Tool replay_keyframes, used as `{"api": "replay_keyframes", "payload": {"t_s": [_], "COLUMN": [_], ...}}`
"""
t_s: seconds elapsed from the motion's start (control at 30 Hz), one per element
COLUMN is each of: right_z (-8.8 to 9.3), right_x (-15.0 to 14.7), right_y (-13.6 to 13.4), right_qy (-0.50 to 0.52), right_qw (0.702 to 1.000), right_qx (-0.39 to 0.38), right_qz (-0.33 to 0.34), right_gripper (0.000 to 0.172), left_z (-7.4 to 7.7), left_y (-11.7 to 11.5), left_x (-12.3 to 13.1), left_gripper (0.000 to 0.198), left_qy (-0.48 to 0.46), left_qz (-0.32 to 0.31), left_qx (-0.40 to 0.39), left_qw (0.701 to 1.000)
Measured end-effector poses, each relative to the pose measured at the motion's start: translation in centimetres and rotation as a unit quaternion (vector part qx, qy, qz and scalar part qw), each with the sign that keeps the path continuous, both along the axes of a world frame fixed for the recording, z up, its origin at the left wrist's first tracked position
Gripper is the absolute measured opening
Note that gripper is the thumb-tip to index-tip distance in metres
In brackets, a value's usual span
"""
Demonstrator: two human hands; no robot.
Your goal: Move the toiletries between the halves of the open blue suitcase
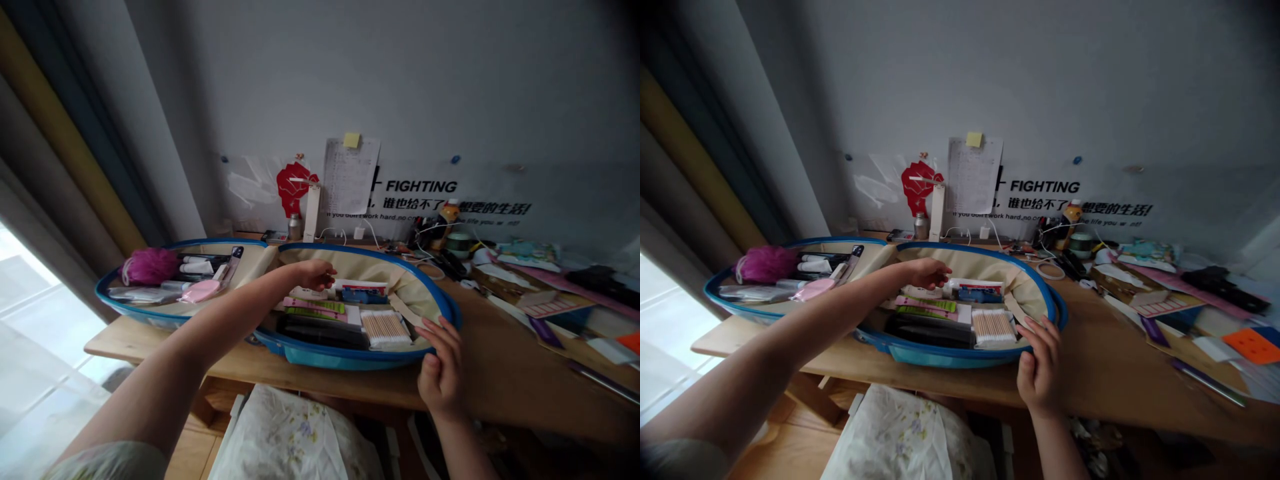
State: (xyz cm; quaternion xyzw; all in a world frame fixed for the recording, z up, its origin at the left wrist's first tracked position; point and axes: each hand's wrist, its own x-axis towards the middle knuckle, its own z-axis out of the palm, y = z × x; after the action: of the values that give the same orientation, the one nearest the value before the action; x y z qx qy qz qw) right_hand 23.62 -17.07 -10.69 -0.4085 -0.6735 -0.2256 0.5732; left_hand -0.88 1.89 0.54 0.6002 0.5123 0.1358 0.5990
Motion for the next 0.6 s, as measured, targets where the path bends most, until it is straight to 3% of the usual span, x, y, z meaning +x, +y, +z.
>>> {"api": "replay_keyframes", "payload": {"t_s": [0.13, 0.27, 0.6], "right_z": [-0.11, -0.33, -0.23], "right_x": [0.07, 0.16, 0.15], "right_y": [0.03, 0.06, 0.04], "right_qy": [-0.003, 0.005, 0.006], "right_qw": [1.000, 1.000, 1.000], "right_qx": [0.000, -0.006, -0.011], "right_qz": [0.003, 0.002, 0.001], "right_gripper": [0.038, 0.038, 0.038], "left_z": [0.15, 0.21, -0.56], "left_y": [-0.17, -0.47, -0.64], "left_x": [-0.31, -0.38, 0.52], "left_gripper": [0.009, 0.009, 0.006], "left_qy": [-0.023, -0.044, 0.042], "left_qz": [-0.014, -0.020, -0.027], "left_qx": [-0.028, -0.003, 0.171], "left_qw": [0.999, 0.999, 0.984]}}
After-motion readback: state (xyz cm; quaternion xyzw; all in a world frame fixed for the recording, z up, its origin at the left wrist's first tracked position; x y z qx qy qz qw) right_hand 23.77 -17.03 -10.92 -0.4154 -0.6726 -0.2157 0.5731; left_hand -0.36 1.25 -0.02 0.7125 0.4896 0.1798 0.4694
